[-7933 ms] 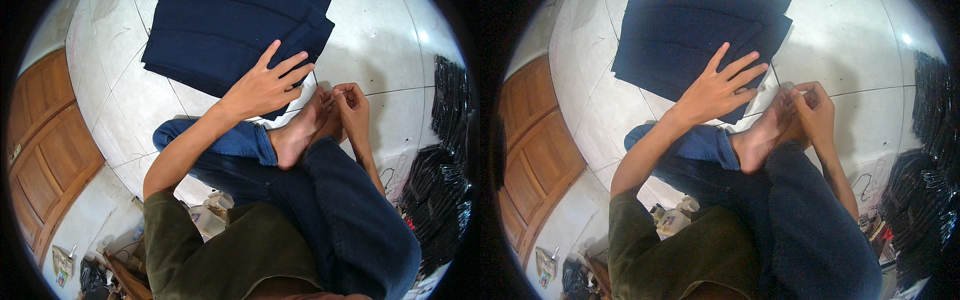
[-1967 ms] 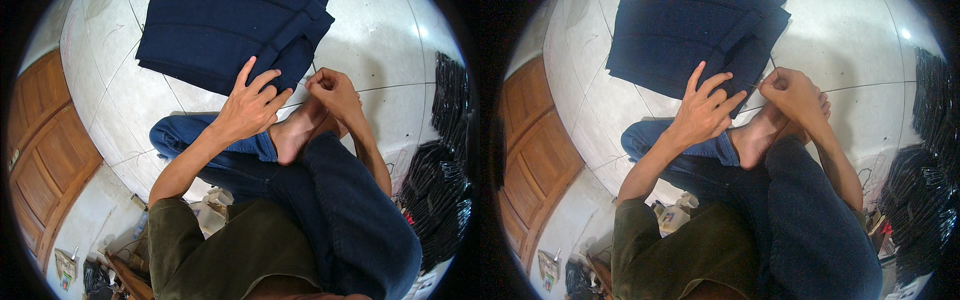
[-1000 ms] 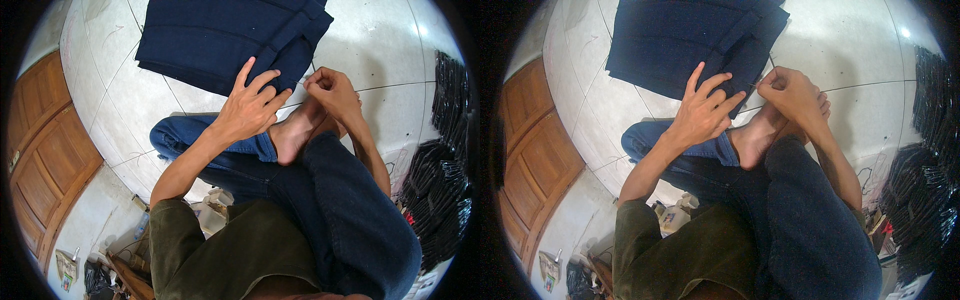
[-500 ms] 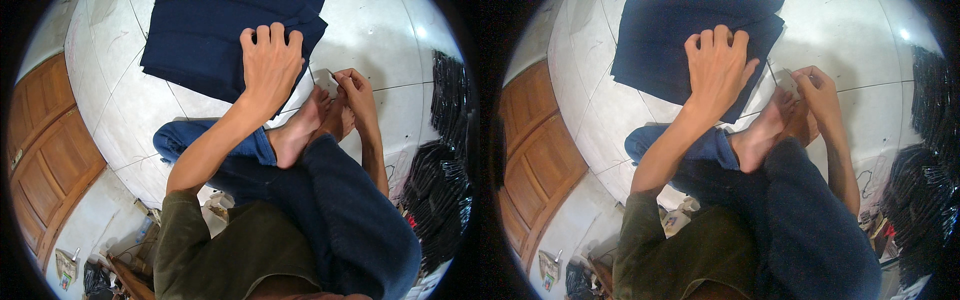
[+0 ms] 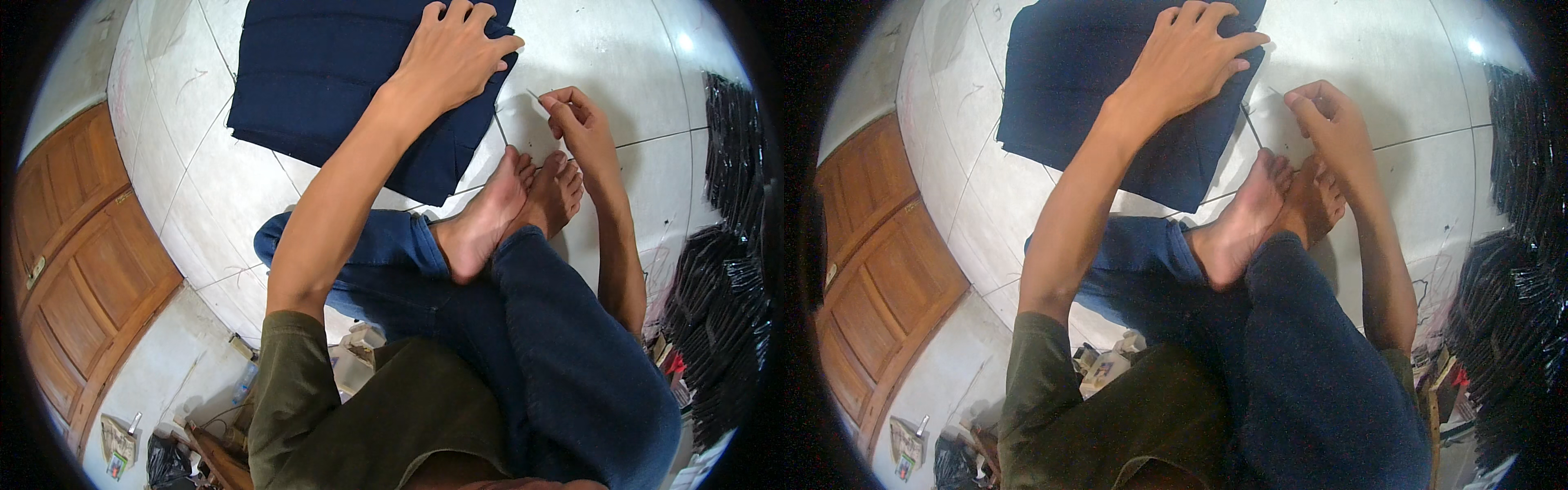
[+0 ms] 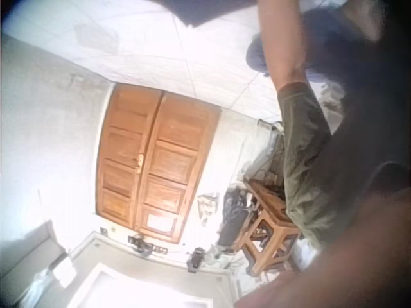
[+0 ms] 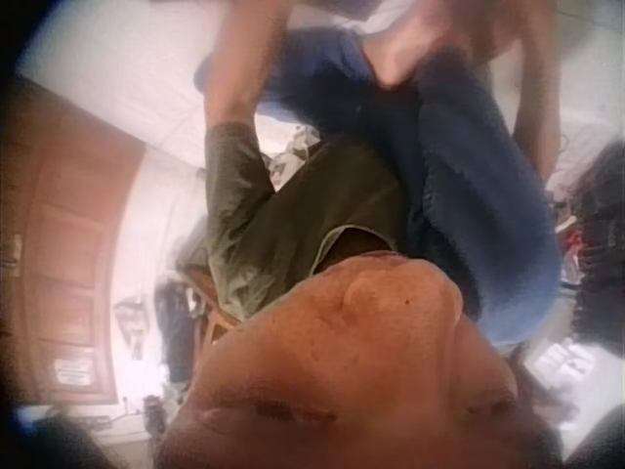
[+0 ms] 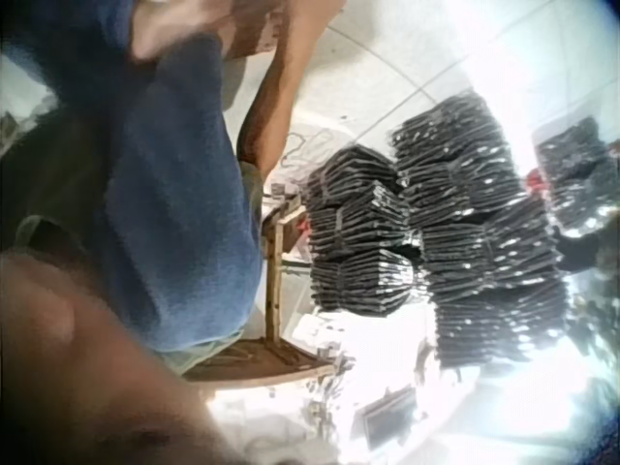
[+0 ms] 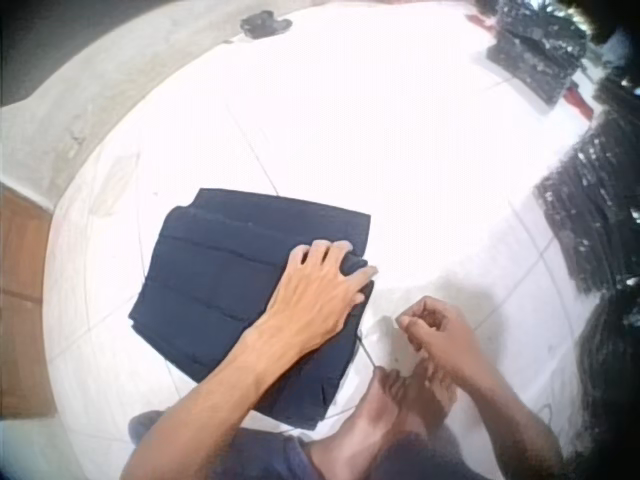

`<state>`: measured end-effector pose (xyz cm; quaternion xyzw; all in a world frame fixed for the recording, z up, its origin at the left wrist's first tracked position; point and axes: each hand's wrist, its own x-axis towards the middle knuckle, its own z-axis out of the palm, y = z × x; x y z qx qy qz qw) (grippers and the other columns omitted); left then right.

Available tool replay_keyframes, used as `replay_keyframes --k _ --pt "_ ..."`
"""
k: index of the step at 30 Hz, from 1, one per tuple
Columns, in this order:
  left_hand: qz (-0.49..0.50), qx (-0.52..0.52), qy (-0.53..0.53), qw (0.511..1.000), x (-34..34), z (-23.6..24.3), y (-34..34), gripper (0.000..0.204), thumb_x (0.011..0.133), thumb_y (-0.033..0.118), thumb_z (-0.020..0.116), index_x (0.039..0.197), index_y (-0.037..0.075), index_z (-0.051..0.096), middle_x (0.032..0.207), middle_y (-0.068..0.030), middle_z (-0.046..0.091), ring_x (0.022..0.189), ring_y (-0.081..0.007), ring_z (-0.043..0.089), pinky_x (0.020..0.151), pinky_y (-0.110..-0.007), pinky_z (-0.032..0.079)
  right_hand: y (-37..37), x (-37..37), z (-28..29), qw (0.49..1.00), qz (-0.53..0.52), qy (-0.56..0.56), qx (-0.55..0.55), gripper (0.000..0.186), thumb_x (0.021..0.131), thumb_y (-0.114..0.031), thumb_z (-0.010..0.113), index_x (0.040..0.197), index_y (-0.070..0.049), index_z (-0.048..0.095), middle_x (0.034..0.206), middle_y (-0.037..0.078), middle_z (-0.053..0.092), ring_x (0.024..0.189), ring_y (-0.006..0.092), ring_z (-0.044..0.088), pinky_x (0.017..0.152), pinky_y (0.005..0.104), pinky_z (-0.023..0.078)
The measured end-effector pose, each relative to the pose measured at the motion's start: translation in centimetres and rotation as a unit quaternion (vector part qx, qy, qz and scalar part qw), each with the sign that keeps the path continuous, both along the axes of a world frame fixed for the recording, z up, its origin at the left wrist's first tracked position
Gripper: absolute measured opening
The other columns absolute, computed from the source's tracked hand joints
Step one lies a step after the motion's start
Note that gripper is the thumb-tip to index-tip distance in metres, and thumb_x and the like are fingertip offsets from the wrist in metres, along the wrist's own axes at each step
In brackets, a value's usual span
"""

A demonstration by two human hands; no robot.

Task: The person sits on the floor and uses red-handled scissors to cut a stack of dark blue fabric. They hold the fabric with one hand and cut along the edge with the other, occasionally adjusting the stack.

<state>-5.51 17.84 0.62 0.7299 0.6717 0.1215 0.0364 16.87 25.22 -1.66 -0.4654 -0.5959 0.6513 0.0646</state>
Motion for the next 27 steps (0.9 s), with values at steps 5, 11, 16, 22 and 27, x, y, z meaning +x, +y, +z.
replay_keyframes --k 5,11,16,22,27 --pt "0.032 -0.059 -0.01 0.998 -0.5 0.2 1.7 0.031 0.092 0.027 0.072 0.119 0.014 0.072 0.107 -0.0125 0.061 0.104 -0.0305 0.056 0.084 -0.045 0.044 0.8 -0.1 0.2 1.0 -0.013 -0.004 0.023 0.02 0.099 -0.029 0.067 0.099 -0.009 0.07 0.073 -0.007 0.053 0.066 0.0025 0.045 0.059 0.0209 0.031" --pt "0.047 -0.021 -0.107 0.993 -2.3 -0.8 1.6 0.023 0.093 0.019 0.07 0.115 0.013 0.073 0.102 -0.0128 0.06 0.1 -0.0314 0.057 0.083 -0.043 0.045 1.2 0.8 -0.5 0.999 -0.017 -0.011 0.024 0.02 0.098 -0.03 0.067 0.099 -0.01 0.07 0.073 -0.007 0.054 0.067 0.002 0.046 0.058 0.0214 0.031" --pt "0.114 -0.068 -0.121 0.984 -3.1 1.6 1.3 0.033 0.092 0.006 0.058 0.122 0.014 0.072 0.115 -0.019 0.06 0.114 -0.0355 0.059 0.101 -0.048 0.047 1.0 1.0 -0.5 0.999 -0.008 -0.026 0.031 0.021 0.099 -0.031 0.067 0.099 -0.01 0.07 0.073 -0.007 0.054 0.066 0.0021 0.046 0.058 0.0218 0.031" --pt "-0.005 0.041 0.055 0.998 -2.7 -0.1 1.5 0.031 0.095 0.011 0.056 0.121 0.009 0.072 0.145 -0.0232 0.054 0.137 -0.0376 0.049 0.112 -0.059 0.037 0.9 0.2 0.2 0.999 -0.01 -0.036 0.023 0.022 0.099 -0.032 0.066 0.099 -0.011 0.07 0.072 -0.007 0.054 0.064 0.0014 0.044 0.056 0.0214 0.029" --pt "0.092 -0.003 -0.143 0.985 -4.2 -0.1 0.4 0.036 0.088 -0.005 0.057 0.12 0.003 0.07 0.132 -0.0222 0.061 0.124 -0.0384 0.058 0.105 -0.047 0.048 0.8 0.7 0.0 0.999 -0.011 -0.037 0.017 0.021 0.1 -0.031 0.065 0.101 -0.011 0.07 0.072 -0.007 0.054 0.064 0.0011 0.043 0.056 0.021 0.029"
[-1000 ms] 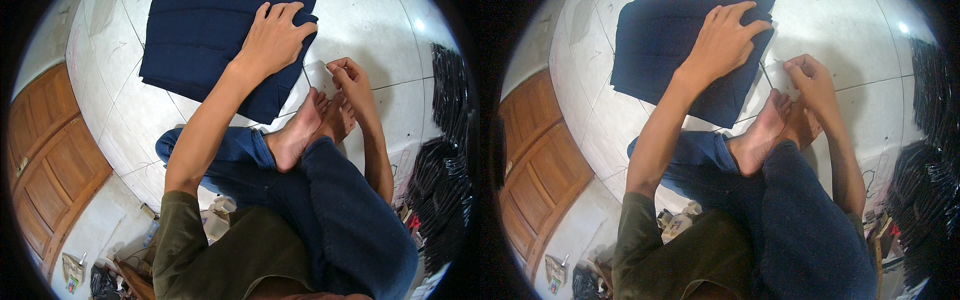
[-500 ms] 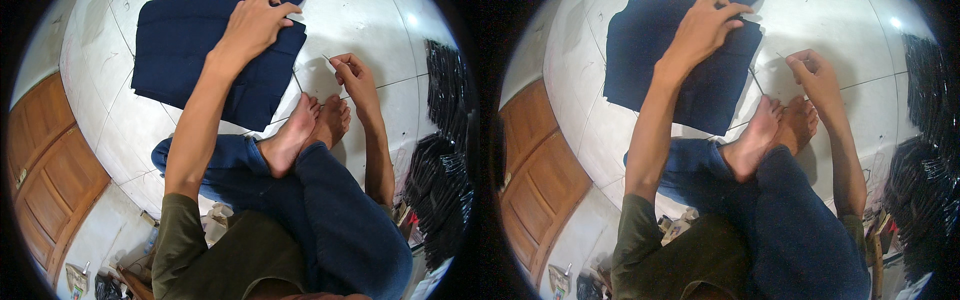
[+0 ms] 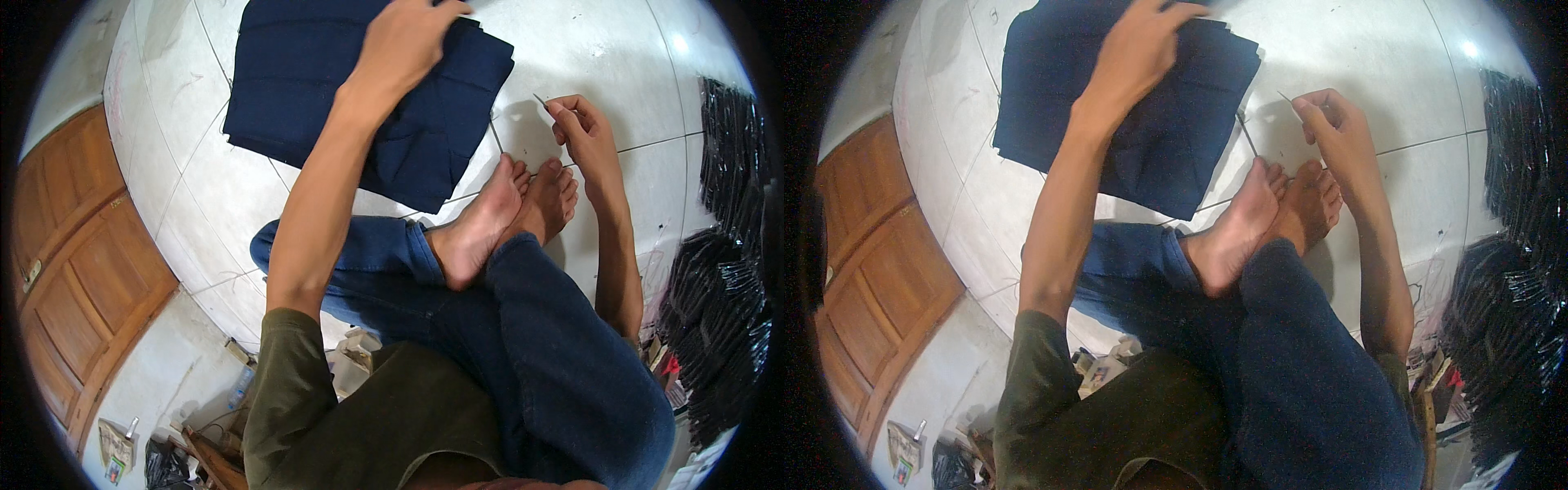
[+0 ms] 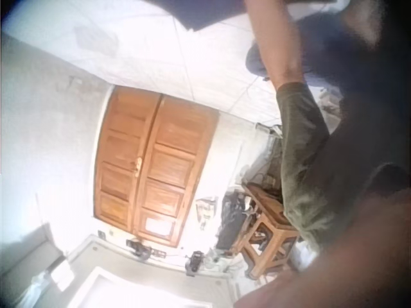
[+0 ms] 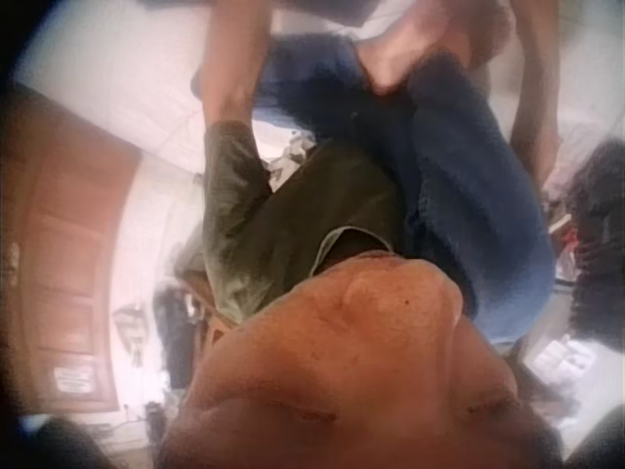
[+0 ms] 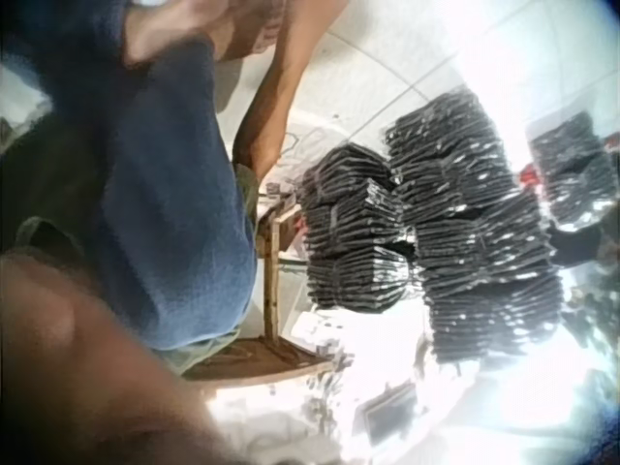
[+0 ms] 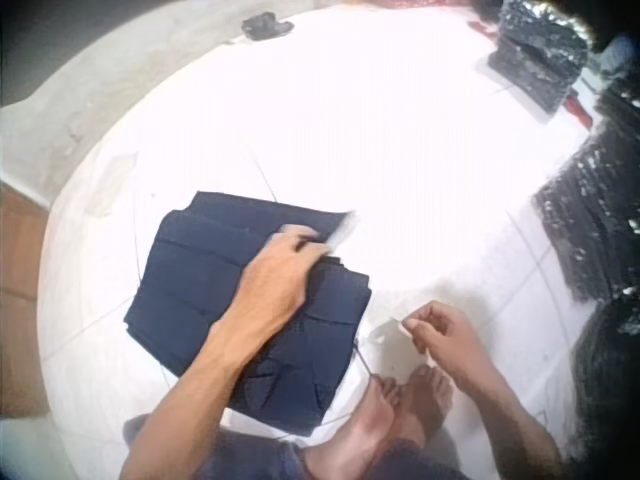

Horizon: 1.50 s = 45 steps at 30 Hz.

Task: The person sits on the floor and uses red-handled scissors to cut a stack of dark blue fabric. They hold the fabric with one hand and cut along the edge with the other, occasionally adjusting the stack.

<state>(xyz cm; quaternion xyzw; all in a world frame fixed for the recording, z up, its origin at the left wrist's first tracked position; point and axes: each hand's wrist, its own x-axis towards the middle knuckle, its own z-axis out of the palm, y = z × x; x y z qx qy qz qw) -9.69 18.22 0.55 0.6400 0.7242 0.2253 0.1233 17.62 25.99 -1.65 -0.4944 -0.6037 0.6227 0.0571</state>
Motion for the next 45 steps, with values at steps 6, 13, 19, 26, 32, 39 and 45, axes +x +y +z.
replay_keyframes --k 6,13,19,26,32,39,45 --pt "0.0 0.109 0.248 0.963 -1.9 1.8 -4.2 0.035 0.088 0.008 0.064 0.121 0.015 0.068 0.133 -0.0164 0.061 0.126 -0.0348 0.056 0.111 -0.048 0.042 -0.6 1.2 -0.9 1.0 -0.009 -0.009 -0.008 0.028 0.097 -0.031 0.068 0.104 -0.004 0.07 0.073 -0.002 0.056 0.068 0.0068 0.048 0.061 0.0249 0.035" --pt "-0.253 -0.076 0.086 0.961 2.1 2.1 -11.1 0.024 0.087 0.024 0.07 0.101 0.005 0.073 0.1 -0.0098 0.069 0.103 -0.0282 0.063 0.093 -0.043 0.049 -2.1 1.2 -0.5 0.999 -0.044 0.003 -0.023 0.033 0.097 -0.032 0.07 0.106 0.0 0.069 0.077 0.001 0.06 0.072 0.0098 0.053 0.065 0.0265 0.041" --pt "-0.122 -0.142 0.17 0.967 7.8 3.6 -12.0 0.054 0.079 0.059 0.075 0.084 0.005 0.07 0.082 -0.0093 0.061 0.081 -0.0271 0.056 0.075 -0.041 0.044 -3.0 2.1 -1.9 0.997 -0.067 -0.002 -0.026 0.022 0.101 -0.028 0.068 0.103 -0.006 0.068 0.078 -0.006 0.053 0.07 0.0036 0.046 0.063 0.0213 0.037" --pt "0.047 -0.08 0.152 0.984 9.1 1.4 -9.8 0.048 0.073 0.045 0.084 0.093 0.007 0.065 0.088 -0.009 0.056 0.078 -0.0262 0.055 0.069 -0.039 0.042 -3.0 1.9 -1.0 0.998 -0.052 -0.004 -0.044 0.024 0.1 -0.029 0.068 0.103 -0.005 0.068 0.082 -0.003 0.058 0.075 0.0067 0.05 0.068 0.0234 0.04" --pt "0.016 -0.032 0.107 0.994 8.7 0.2 -9.5 0.027 0.082 0.03 0.081 0.096 0.011 0.068 0.093 -0.0059 0.058 0.082 -0.0243 0.06 0.069 -0.038 0.047 -3.1 1.7 -1.5 0.998 -0.049 0.013 -0.044 0.032 0.098 -0.033 0.068 0.105 -0.001 0.069 0.083 0.002 0.063 0.078 0.0109 0.054 0.071 0.027 0.043" --pt "0.025 0.021 0.019 0.999 7.3 -0.6 -9.0 0.019 0.082 0.021 0.079 0.097 0.013 0.07 0.081 -0.0007 0.06 0.074 -0.0205 0.064 0.063 -0.034 0.051 -1.3 -0.5 -0.1 0.997 0.008 0.012 -0.073 0.031 0.096 -0.036 0.068 0.103 -0.005 0.071 0.078 -0.002 0.06 0.071 0.0087 0.051 0.065 0.0257 0.039" --pt "0.051 0.094 0.054 0.993 8.4 -1.9 -8.7 0.018 0.077 0.016 0.079 0.093 0.015 0.072 0.078 0.0003 0.059 0.067 -0.0188 0.06 0.057 -0.033 0.048 1.5 -2.9 -0.7 0.991 0.117 -0.046 -0.036 0.03 0.096 -0.038 0.067 0.094 -0.008 0.072 0.069 -0.004 0.056 0.062 0.0046 0.046 0.056 0.0241 0.032"
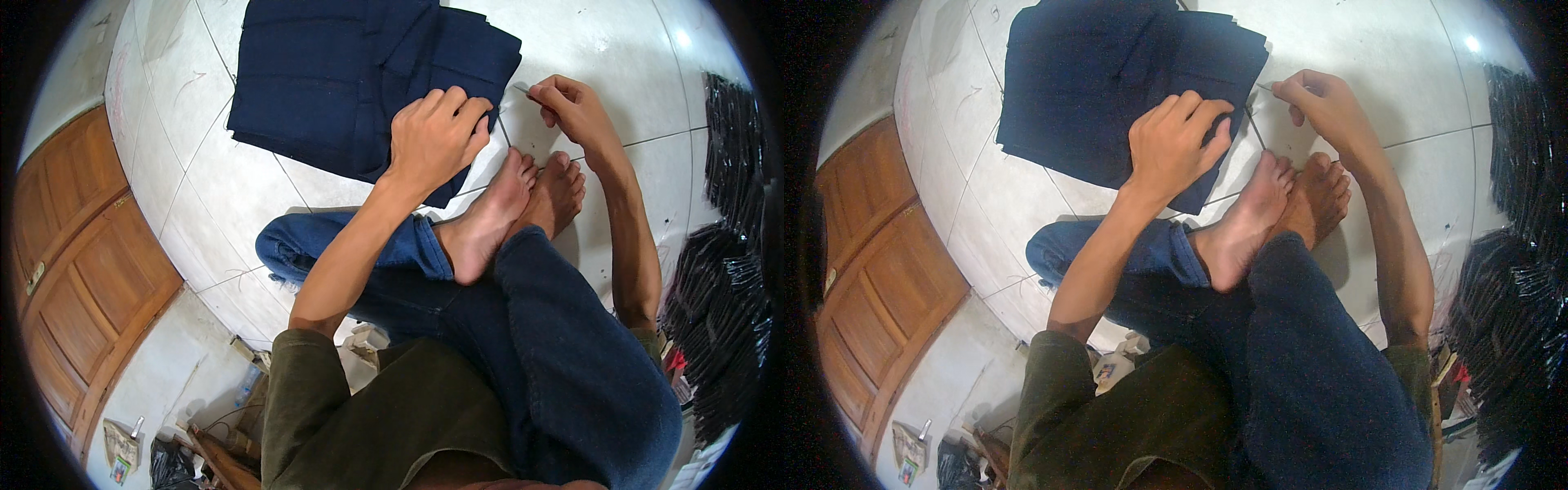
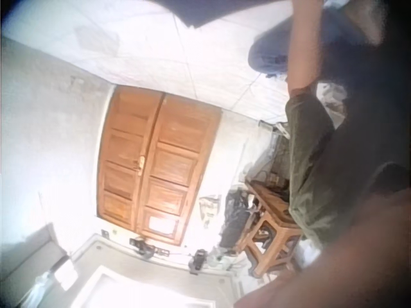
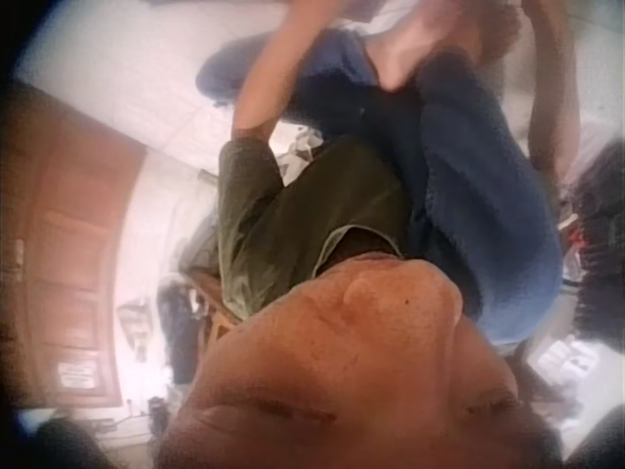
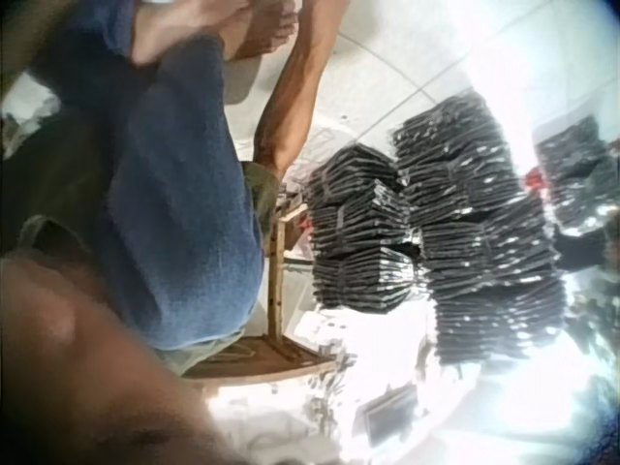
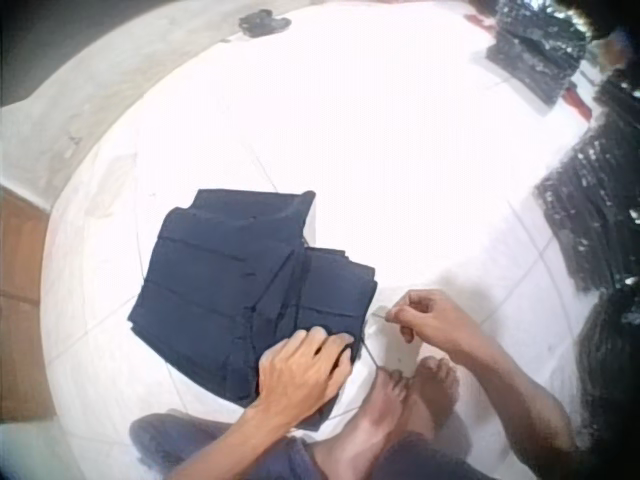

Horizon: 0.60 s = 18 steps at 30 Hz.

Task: The person sits on the floor and uses red-handled scissors to cut a stack of dark blue fabric. They hold the fabric with one hand and cut along the edge with the other, occasionally adjusting the stack.

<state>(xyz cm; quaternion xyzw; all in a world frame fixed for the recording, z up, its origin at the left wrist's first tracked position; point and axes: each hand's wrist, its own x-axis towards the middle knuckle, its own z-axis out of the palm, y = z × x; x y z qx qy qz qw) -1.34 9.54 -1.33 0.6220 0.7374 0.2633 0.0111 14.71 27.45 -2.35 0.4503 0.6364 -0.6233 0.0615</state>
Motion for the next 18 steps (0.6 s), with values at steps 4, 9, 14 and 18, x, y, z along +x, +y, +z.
replay_keyframes --k 4,9,14,18 --pt "-0.004 0.028 0.005 1.0 -0.2 -0.7 -0.3 0.017 0.074 0.015 0.079 0.089 0.015 0.071 0.075 0.001 0.058 0.066 -0.0176 0.059 0.056 -0.032 0.047 0.2 -0.9 -0.6 0.999 0.04 0.028 0.017 0.03 0.095 -0.038 0.066 0.087 -0.01 0.071 0.067 -0.006 0.054 0.06 0.0034 0.044 0.055 0.0236 0.028" --pt "-0.005 0.032 -0.002 0.999 -0.1 -1.1 -0.3 0.017 0.074 0.014 0.079 0.087 0.014 0.07 0.073 0.0015 0.056 0.064 -0.0169 0.058 0.055 -0.032 0.046 0.0 -1.7 0.3 0.999 0.041 0.026 0.009 0.032 0.095 -0.038 0.067 0.083 -0.009 0.07 0.067 -0.005 0.053 0.061 0.0042 0.043 0.056 0.0232 0.03" --pt "-0.01 0.035 -0.004 0.999 -0.1 -1.0 -0.2 0.017 0.073 0.014 0.08 0.087 0.014 0.07 0.073 0.0015 0.056 0.064 -0.0169 0.058 0.055 -0.032 0.046 0.9 -1.7 -1.3 0.997 0.066 0.032 0.017 0.038 0.089 -0.042 0.073 0.085 -0.005 0.072 0.069 -0.002 0.056 0.066 0.008 0.049 0.06 0.0257 0.037" --pt "-0.007 0.044 -0.006 0.999 0.0 -1.3 -0.2 0.017 0.073 0.014 0.08 0.087 0.014 0.07 0.073 0.0017 0.056 0.064 -0.0169 0.058 0.056 -0.032 0.047 0.8 -1.9 -0.5 0.995 0.077 0.037 0.049 0.029 0.091 -0.035 0.072 0.08 -0.009 0.068 0.067 -0.004 0.054 0.063 0.0058 0.045 0.058 0.0236 0.034"
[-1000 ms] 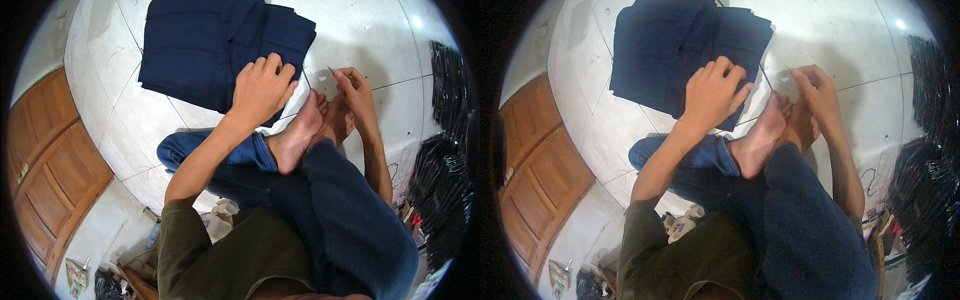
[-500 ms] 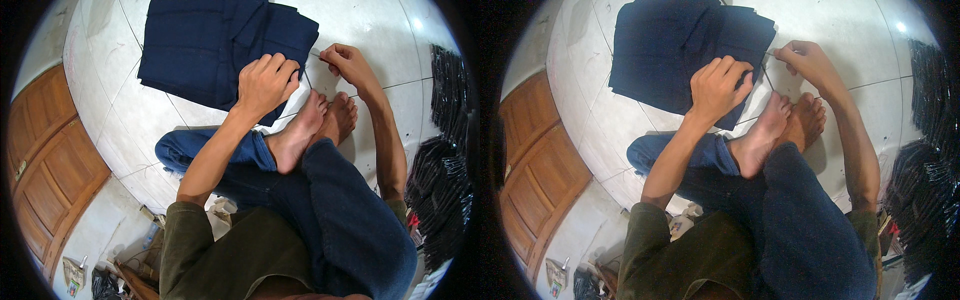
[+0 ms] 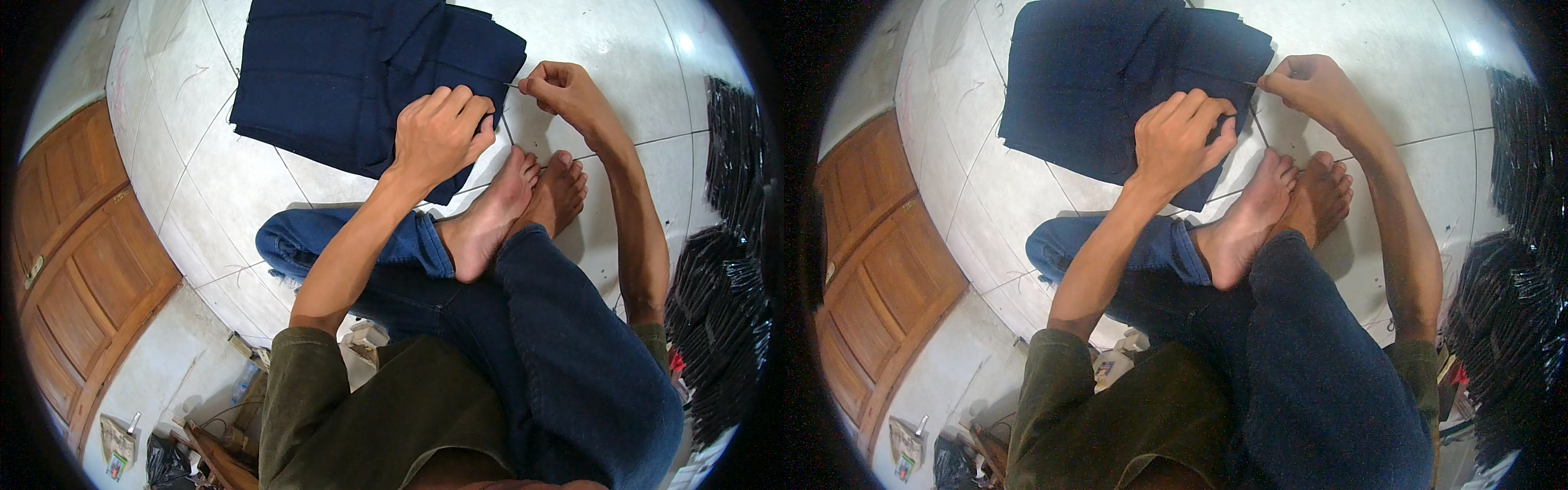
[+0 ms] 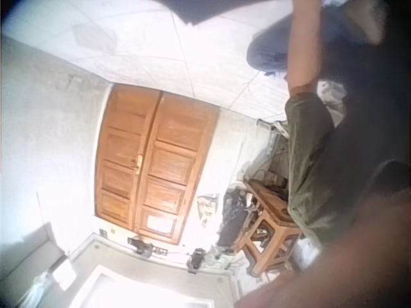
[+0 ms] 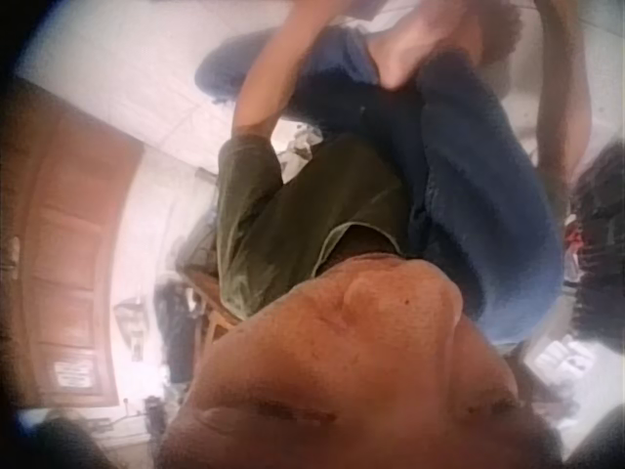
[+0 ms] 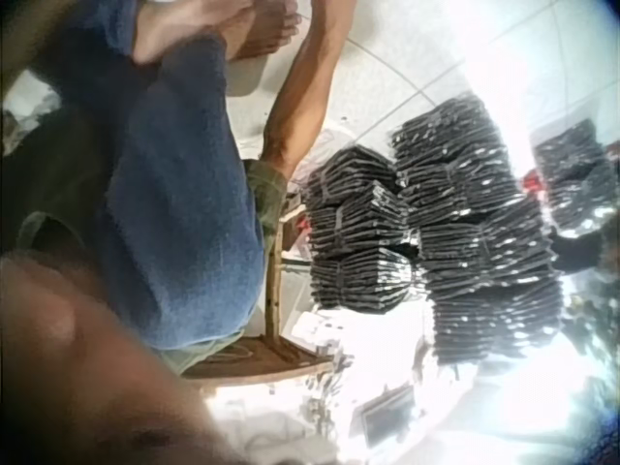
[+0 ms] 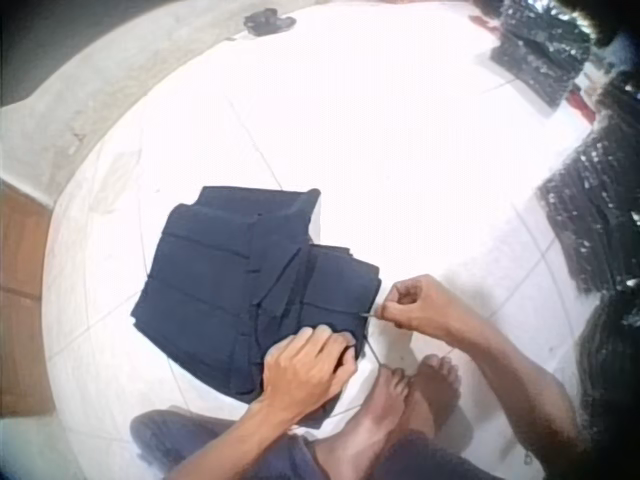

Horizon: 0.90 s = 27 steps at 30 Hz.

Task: The person sits on the floor and uses red-handled scissors to cut a stack of dark blue fabric. They hold the fabric with one hand and cut along the edge with the other, occasionally adjusting the stack.

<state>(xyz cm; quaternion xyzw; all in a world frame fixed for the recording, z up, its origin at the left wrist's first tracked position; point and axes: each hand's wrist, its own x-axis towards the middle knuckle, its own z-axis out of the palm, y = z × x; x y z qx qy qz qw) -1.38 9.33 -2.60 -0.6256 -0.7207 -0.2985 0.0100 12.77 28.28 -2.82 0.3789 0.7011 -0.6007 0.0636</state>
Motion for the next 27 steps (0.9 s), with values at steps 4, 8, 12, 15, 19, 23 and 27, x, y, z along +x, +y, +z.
replay_keyframes --k 4,8,12,15,19,23,27 --pt "0.003 -0.012 0.001 1.0 0.0 0.2 0.0 0.017 0.073 0.014 0.08 0.087 0.014 0.07 0.073 0.0019 0.056 0.064 -0.0167 0.058 0.056 -0.032 0.047 0.0 -0.1 -0.1 1.0 0.008 0.015 0.007 0.025 0.092 -0.031 0.071 0.078 -0.011 0.066 0.066 -0.006 0.052 0.061 0.0048 0.043 0.057 0.0227 0.033" --pt "0.003 -0.019 0.0 1.0 0.1 0.3 0.0 0.016 0.073 0.013 0.08 0.086 0.014 0.07 0.074 0.0019 0.058 0.066 -0.0175 0.061 0.056 -0.032 0.048 -0.4 0.1 -0.7 0.999 -0.022 0.028 0.011 0.027 0.091 -0.034 0.072 0.083 -0.009 0.069 0.068 -0.005 0.053 0.063 0.0061 0.045 0.058 0.0242 0.034" --pt "0.051 -0.066 -0.03 0.996 0.1 1.2 0.4 0.022 0.074 0.011 0.078 0.094 0.013 0.069 0.087 -0.0024 0.062 0.075 -0.0218 0.067 0.06 -0.035 0.053 0.2 0.7 0.5 0.996 -0.082 0.015 -0.02 0.036 0.09 -0.041 0.071 0.093 -0.005 0.074 0.071 -0.003 0.055 0.066 0.0073 0.048 0.057 0.0255 0.035" --pt "0.125 -0.122 0.013 0.984 0.2 2.7 2.1 0.034 0.075 0.009 0.076 0.108 0.012 0.066 0.101 -0.0082 0.062 0.081 -0.0262 0.069 0.064 -0.037 0.058 -0.2 2.1 1.1 0.989 -0.145 0.0 -0.018 0.035 0.091 -0.042 0.068 0.096 -0.007 0.074 0.072 -0.005 0.054 0.063 0.0051 0.044 0.055 0.0238 0.03" --pt "0.107 -0.144 0.054 0.982 1.5 1.4 4.7 0.04 0.087 0.024 0.076 0.122 0.015 0.06 0.107 -0.0107 0.059 0.089 -0.0319 0.07 0.062 -0.042 0.059 -0.1 4.1 0.7 0.975 -0.21 -0.008 -0.067 0.027 0.099 -0.039 0.064 0.094 -0.013 0.07 0.068 -0.009 0.049 0.055 0.0 0.033 0.048 0.0191 0.021" --pt "0.093 -0.164 0.019 0.982 -0.8 1.5 5.2 0.049 0.084 0.041 0.08 0.121 0.013 0.064 0.097 -0.0117 0.065 0.078 -0.0339 0.071 0.06 -0.043 0.059 -0.7 4.7 0.5 0.972 -0.218 -0.003 -0.088 0.026 0.099 -0.039 0.064 0.093 -0.014 0.068 0.069 -0.009 0.048 0.055 -0.0007 0.031 0.047 0.0184 0.019" --pt "0.085 -0.104 0.016 0.991 -2.5 1.1 5.4 0.038 0.087 0.026 0.078 0.12 0.013 0.065 0.093 -0.0117 0.068 0.073 -0.0367 0.069 0.064 -0.045 0.059 -0.4 5.0 0.5 0.973 -0.216 0.013 -0.082 0.029 0.096 -0.039 0.066 0.097 -0.01 0.071 0.072 -0.007 0.051 0.058 0.001 0.036 0.05 0.0205 0.023"
